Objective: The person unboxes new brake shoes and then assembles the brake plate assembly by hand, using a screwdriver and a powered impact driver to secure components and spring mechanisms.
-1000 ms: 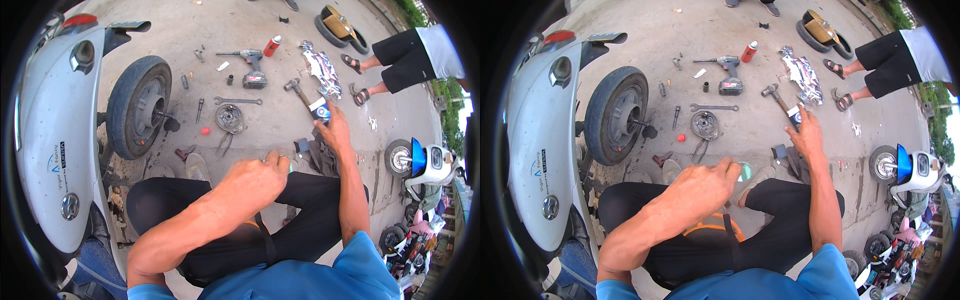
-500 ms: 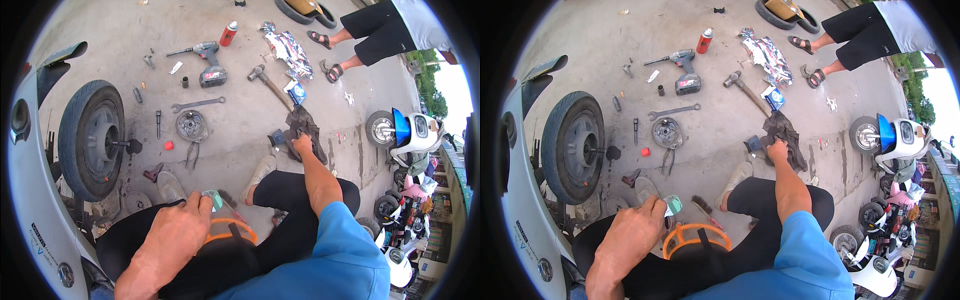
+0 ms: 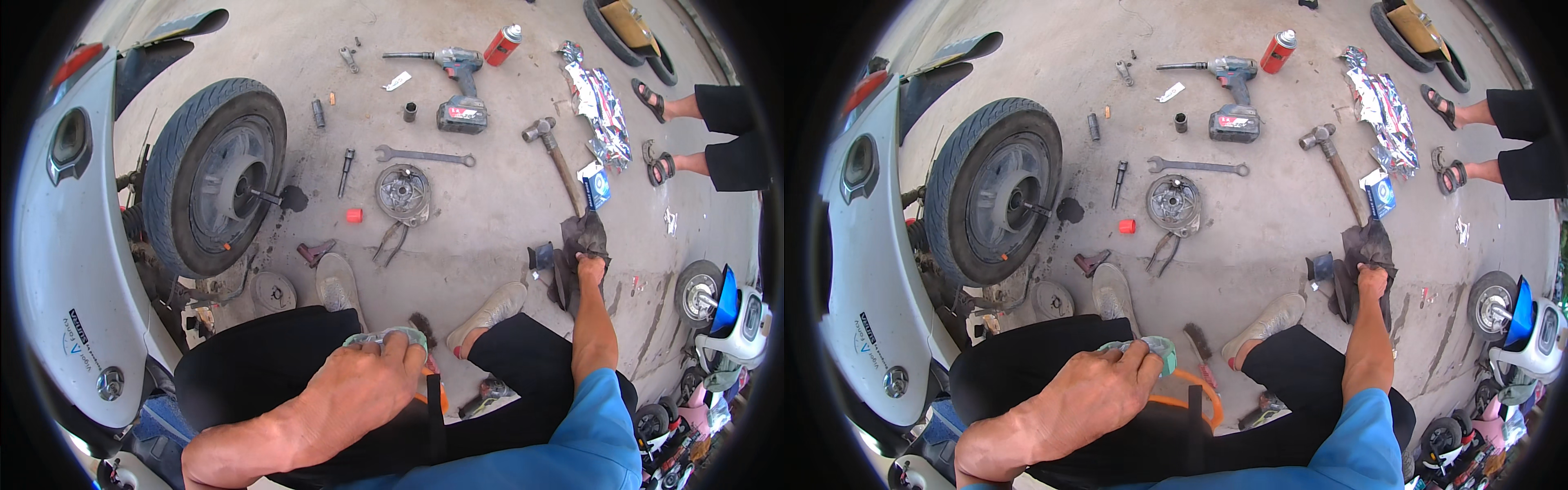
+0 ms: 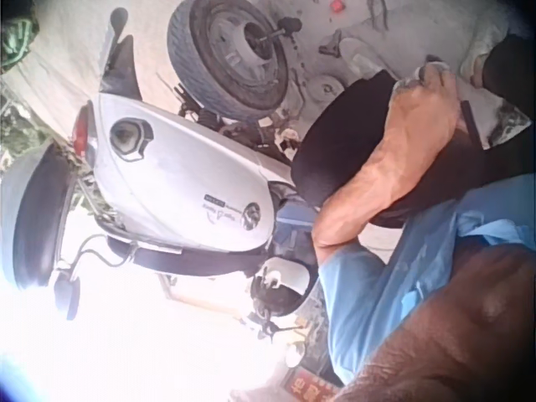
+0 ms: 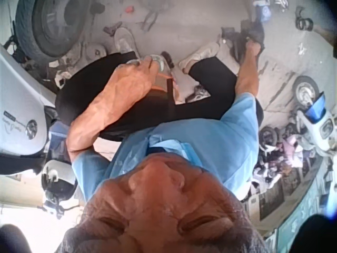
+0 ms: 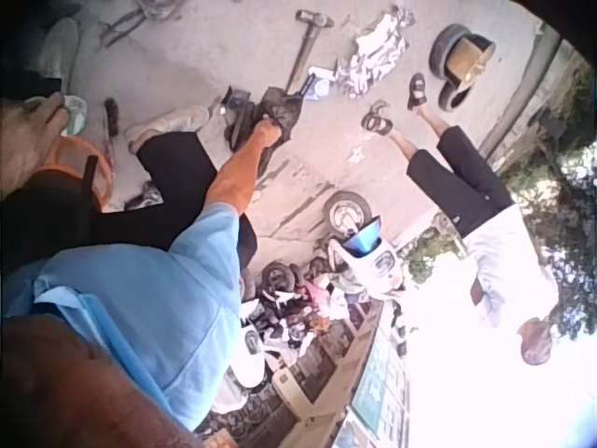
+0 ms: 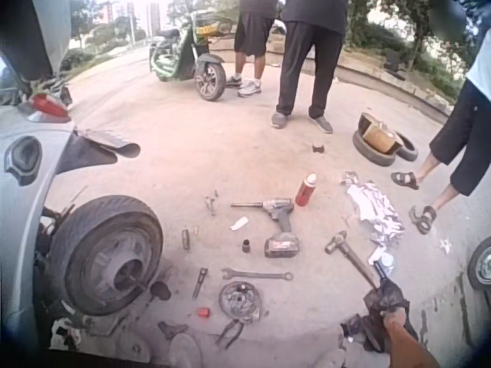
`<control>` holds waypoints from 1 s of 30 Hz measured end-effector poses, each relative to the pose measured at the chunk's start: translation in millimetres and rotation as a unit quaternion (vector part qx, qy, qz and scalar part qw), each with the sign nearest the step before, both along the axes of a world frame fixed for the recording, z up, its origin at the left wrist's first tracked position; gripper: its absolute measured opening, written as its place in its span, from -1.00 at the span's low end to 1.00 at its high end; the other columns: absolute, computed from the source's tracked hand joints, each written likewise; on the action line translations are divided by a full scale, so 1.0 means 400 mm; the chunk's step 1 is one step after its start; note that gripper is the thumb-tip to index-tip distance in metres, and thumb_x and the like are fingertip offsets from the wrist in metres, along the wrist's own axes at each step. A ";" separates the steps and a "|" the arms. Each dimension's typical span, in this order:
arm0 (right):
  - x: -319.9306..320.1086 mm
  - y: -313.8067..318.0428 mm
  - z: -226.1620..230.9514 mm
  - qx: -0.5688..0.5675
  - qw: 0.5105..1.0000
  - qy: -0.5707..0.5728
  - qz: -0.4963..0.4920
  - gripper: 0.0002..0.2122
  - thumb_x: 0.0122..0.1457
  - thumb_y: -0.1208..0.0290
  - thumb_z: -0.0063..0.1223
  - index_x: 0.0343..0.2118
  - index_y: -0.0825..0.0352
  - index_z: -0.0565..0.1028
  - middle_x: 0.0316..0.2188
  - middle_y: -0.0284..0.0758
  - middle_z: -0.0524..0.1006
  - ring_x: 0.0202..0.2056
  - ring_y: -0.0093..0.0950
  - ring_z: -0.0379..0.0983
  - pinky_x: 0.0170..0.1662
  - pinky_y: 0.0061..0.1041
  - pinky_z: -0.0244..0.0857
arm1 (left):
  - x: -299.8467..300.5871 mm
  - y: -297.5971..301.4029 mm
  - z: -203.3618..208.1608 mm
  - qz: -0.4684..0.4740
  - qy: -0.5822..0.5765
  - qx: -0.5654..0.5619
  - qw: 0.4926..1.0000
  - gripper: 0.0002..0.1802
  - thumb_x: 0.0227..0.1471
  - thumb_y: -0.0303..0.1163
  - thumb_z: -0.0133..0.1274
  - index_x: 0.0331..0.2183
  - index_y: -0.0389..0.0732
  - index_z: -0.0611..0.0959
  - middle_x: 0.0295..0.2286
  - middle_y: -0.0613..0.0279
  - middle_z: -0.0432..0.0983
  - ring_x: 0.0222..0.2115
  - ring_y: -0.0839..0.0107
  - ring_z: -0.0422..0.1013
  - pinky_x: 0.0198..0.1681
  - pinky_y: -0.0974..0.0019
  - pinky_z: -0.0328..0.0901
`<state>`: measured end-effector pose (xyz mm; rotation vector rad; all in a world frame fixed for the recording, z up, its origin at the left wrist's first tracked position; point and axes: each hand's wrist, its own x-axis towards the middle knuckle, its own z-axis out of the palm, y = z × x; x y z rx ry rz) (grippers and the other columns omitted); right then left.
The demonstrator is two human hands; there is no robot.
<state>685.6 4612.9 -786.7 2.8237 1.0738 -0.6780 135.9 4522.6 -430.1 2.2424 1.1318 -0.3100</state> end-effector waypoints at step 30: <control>-0.722 0.041 0.826 0.317 0.589 0.738 0.089 -0.70 0.40 0.30 0.00 0.03 0.41 0.47 -0.10 -0.22 0.62 -0.11 -0.37 0.61 0.03 -0.33 0.50 | -0.088 -0.088 0.033 0.035 -0.222 0.029 0.974 -0.77 -0.01 -0.52 0.09 -0.27 -0.41 0.50 -0.37 -0.15 0.56 -0.32 -0.17 0.53 -0.24 -0.07 0.42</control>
